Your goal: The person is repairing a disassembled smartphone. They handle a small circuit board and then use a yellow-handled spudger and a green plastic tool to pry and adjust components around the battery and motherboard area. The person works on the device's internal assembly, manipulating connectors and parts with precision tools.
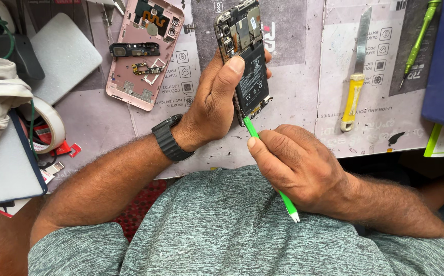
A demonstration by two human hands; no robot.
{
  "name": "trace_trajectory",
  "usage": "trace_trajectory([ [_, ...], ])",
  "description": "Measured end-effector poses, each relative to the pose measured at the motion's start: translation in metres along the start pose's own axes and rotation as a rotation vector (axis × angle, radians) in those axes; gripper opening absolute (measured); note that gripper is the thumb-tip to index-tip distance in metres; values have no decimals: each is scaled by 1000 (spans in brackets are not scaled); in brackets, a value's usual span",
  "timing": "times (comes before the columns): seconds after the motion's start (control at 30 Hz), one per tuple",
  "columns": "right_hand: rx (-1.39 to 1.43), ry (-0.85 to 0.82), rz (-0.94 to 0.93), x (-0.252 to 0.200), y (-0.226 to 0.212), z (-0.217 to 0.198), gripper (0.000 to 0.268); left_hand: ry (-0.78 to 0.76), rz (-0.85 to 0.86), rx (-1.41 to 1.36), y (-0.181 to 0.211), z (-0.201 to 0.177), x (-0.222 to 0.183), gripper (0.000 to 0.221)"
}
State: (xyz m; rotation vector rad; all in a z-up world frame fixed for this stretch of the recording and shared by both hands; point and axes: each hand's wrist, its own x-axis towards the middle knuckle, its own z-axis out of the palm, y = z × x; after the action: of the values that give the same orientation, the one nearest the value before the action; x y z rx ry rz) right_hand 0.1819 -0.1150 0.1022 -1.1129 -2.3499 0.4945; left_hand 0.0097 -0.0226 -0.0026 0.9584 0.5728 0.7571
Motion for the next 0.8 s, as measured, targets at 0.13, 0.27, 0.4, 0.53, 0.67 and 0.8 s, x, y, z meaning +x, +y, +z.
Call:
trace_trajectory([
  [0.13, 18, 32, -8, -3, 4, 2, 46, 7, 2, -34, -2, 0, 1, 58],
  [0.27, 303, 197, 134, -7, 9, 3, 42, -38, 7, -125, -1, -5, 6, 56],
  [0.4, 86, 281, 120, -8, 22, -5, 38, -72, -18, -180, 3, -11, 7, 54],
  [0.53, -363, 183, 157, -5, 51, -6, 35, -116, -46, -232, 10, -14, 7, 54],
  [0.67, -406, 123, 195, -15, 70, 1, 33, -130, -75, -263, 18, -12, 9, 55],
  [0.8, -395, 181, 384, -48, 79, -11, 30, -101, -132, -240, 27, -7, 12, 48],
])
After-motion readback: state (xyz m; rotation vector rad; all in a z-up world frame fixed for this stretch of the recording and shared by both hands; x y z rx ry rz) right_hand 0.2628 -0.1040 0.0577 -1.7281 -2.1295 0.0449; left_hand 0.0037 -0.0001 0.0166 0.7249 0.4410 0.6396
